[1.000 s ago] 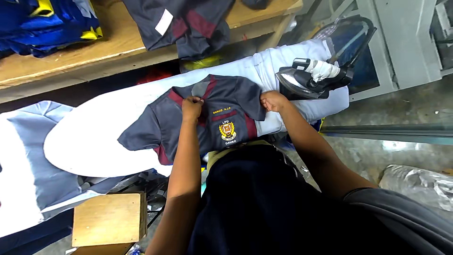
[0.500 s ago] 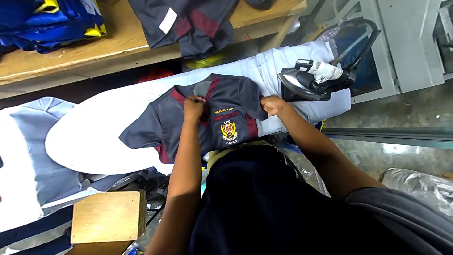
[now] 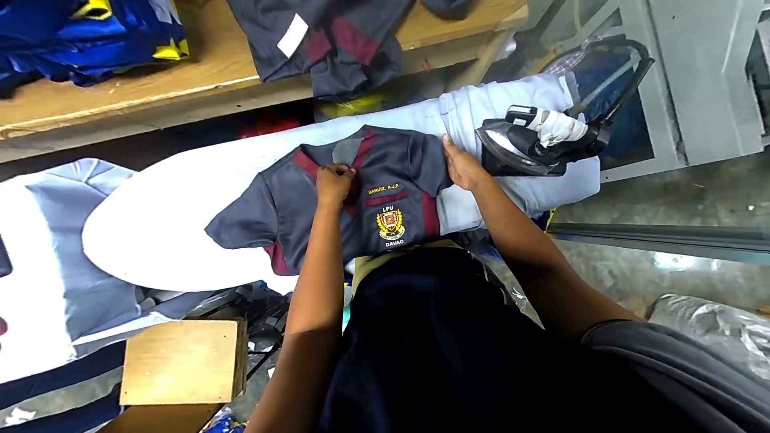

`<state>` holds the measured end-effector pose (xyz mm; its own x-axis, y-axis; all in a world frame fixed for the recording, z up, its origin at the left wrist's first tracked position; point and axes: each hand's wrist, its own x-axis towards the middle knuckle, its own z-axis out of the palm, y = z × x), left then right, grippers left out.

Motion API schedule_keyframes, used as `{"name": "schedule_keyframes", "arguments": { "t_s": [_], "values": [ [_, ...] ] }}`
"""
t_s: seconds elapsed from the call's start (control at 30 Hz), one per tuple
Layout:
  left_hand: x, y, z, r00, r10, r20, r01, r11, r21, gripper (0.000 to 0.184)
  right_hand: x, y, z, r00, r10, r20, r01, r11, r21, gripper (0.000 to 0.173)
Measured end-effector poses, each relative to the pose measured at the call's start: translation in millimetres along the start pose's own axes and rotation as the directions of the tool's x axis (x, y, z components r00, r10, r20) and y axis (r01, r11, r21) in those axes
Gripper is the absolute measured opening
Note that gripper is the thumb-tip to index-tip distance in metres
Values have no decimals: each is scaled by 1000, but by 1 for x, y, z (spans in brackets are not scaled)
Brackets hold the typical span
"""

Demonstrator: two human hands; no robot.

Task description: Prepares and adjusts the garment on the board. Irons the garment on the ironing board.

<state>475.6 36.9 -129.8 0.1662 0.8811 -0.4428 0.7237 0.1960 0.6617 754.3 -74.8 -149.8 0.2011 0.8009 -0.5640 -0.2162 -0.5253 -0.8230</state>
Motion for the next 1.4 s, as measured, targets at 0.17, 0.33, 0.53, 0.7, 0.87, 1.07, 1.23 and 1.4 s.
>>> {"name": "schedule_keyframes", "arguments": {
  "t_s": [0.17, 0.33, 0.53, 0.7, 0.87, 1.07, 1.23, 1.4],
  "values": [
    [3, -2, 0, 1000, 8, 4, -8, 1000, -7, 30, -21, -10, 2, 892, 4, 452, 45, 994, -99, 53],
    [2, -1, 0, 1000, 1, -1, -1, 1000, 19, 32, -14, 1, 5, 983, 21, 181, 76, 856, -511, 31],
    [3, -1, 2, 1000, 9, -11, -9, 997, 70, 33, -14, 2, 4, 991, 84, 103, 29, 618, -786, 33],
    [1, 1, 0, 1000, 11, -2, -11, 996, 83, 32, -16, -5, 12, 996, 91, -22, -83, 748, -658, 32],
    [1, 5, 3, 997, 40, -68, -30, 990, 141, 38, -15, -1, 17, 989, 38, -142, -100, 882, -461, 32],
    [26, 39, 9, 984, 156, -87, -127, 954, 273, 48, -8, -2, 26, 980, 83, -181, -137, 940, -313, 31],
    [62, 62, 23, 991, 132, -28, -111, 912, 395, 58, -10, -2, 26, 990, 53, -127, -93, 938, -335, 28],
    [69, 69, 39, 996, 75, -52, -50, 926, 374, 39, -12, 1, 24, 982, 33, -186, -83, 960, -268, 30]
  ]
}}
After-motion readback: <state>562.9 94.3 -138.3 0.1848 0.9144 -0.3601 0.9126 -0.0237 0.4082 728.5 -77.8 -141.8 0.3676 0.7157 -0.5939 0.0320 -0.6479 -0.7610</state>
